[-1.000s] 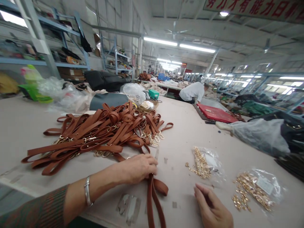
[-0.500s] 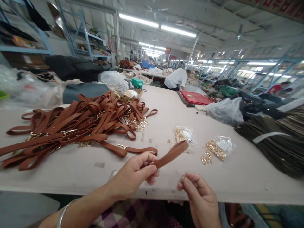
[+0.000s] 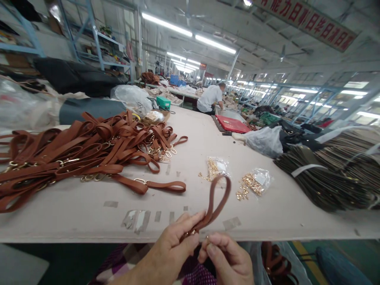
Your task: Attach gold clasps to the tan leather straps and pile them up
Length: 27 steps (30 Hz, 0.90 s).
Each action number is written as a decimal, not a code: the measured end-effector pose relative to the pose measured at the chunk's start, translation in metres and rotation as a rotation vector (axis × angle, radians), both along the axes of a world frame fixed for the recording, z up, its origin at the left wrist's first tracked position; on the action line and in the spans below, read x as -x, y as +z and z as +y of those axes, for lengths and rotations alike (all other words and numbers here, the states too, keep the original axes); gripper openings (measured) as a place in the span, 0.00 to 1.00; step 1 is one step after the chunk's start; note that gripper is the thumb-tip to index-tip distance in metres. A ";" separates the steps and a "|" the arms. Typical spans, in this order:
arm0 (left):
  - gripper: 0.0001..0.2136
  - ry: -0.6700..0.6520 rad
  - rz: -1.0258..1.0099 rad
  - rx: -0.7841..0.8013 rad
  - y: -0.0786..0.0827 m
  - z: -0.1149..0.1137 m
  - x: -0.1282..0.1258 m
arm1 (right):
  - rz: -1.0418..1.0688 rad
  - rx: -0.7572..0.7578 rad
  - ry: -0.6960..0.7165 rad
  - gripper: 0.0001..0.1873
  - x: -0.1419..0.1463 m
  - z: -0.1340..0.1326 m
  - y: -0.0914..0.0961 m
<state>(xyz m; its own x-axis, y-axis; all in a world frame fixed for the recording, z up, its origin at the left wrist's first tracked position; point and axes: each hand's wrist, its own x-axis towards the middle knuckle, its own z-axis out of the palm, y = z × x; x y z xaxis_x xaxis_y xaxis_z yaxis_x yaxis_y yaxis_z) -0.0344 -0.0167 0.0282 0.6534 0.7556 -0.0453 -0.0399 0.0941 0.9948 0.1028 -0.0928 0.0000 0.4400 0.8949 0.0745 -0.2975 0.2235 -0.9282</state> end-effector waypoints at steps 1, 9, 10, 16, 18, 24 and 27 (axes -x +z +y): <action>0.20 0.007 0.016 -0.067 0.001 -0.002 0.000 | 0.006 0.003 0.008 0.09 0.000 0.000 -0.001; 0.15 0.055 0.053 -0.140 -0.002 -0.009 -0.004 | 0.042 0.092 0.105 0.08 -0.009 0.002 -0.014; 0.12 0.046 0.055 -0.131 -0.001 -0.008 -0.004 | 0.033 0.100 0.134 0.07 -0.012 0.002 -0.017; 0.09 0.000 0.071 -0.142 0.006 -0.002 -0.007 | -0.023 0.116 0.202 0.05 -0.027 0.001 -0.037; 0.09 0.002 0.089 -0.155 0.005 0.000 -0.008 | -0.050 0.131 0.206 0.04 -0.030 0.001 -0.039; 0.09 -0.057 0.167 -0.295 -0.002 0.000 -0.005 | -0.085 0.086 0.182 0.04 -0.026 0.005 -0.032; 0.09 -0.016 0.133 -0.449 -0.012 0.001 -0.002 | -0.006 0.053 0.055 0.08 -0.011 0.009 -0.028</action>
